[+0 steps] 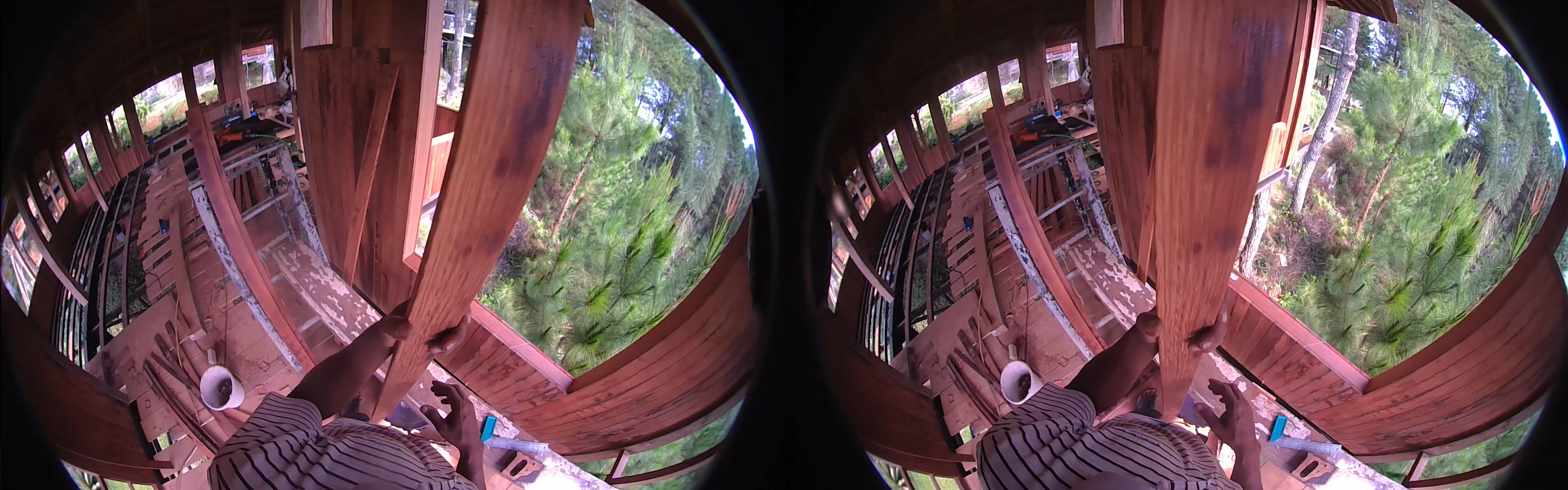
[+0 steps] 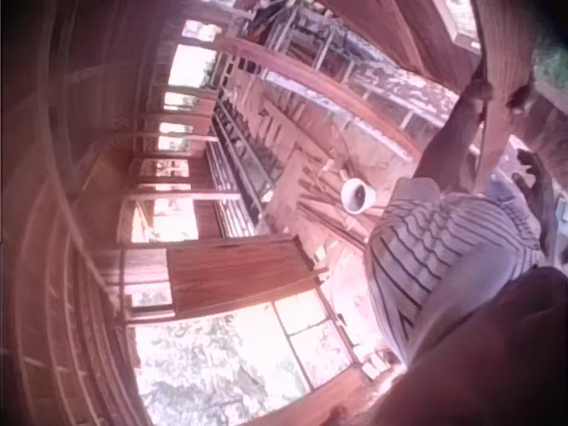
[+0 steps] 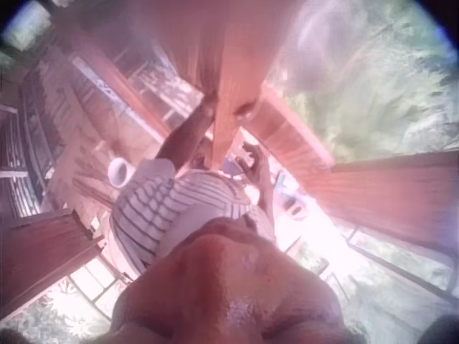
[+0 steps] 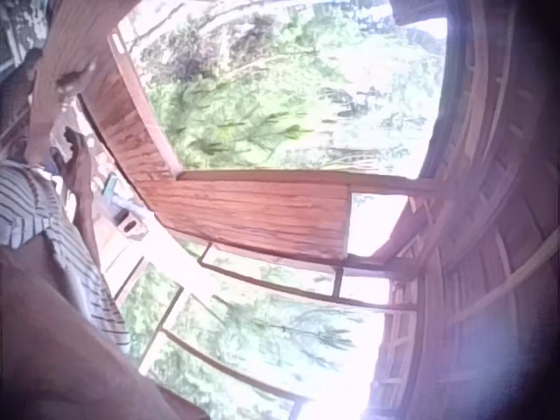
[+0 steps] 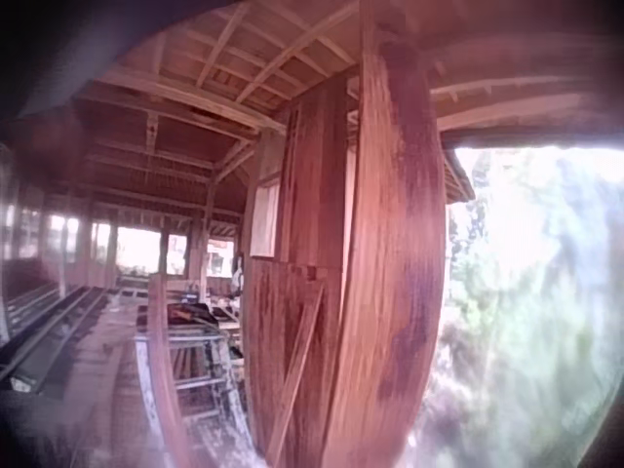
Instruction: The person uses a hand saw to cut a wooden plank on a construction site. They position the plank, saw through it, and then place the cut piece aside.
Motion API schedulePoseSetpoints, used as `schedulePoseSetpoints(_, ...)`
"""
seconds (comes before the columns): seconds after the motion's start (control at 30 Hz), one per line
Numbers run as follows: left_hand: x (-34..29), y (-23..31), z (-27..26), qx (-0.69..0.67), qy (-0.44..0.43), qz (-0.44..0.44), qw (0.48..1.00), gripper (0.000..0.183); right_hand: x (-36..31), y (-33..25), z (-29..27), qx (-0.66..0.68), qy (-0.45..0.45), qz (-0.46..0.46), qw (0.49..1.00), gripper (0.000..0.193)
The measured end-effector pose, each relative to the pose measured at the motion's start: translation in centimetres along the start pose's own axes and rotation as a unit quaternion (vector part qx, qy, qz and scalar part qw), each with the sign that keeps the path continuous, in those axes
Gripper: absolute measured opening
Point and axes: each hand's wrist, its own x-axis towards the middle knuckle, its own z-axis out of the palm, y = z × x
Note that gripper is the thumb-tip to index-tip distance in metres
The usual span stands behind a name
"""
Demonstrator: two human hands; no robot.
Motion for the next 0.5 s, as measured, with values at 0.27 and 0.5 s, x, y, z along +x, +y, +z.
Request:
schedulePoseSetpoints(0.27,0.7,-4.7,0.4,-0.048,-0.011,-0.090,0.995,0.097,-1.9,1.0,0.7,0.034,0.026,0.046,0.998,0.080)
schedulePoseSetpoints(0.5,-0.2,-2.9,-2.4,-0.111,-0.071,-0.102,0.986,0.103,-4.1,1.1,-2.3,0.037,0.055,0.085,0.994,0.075)
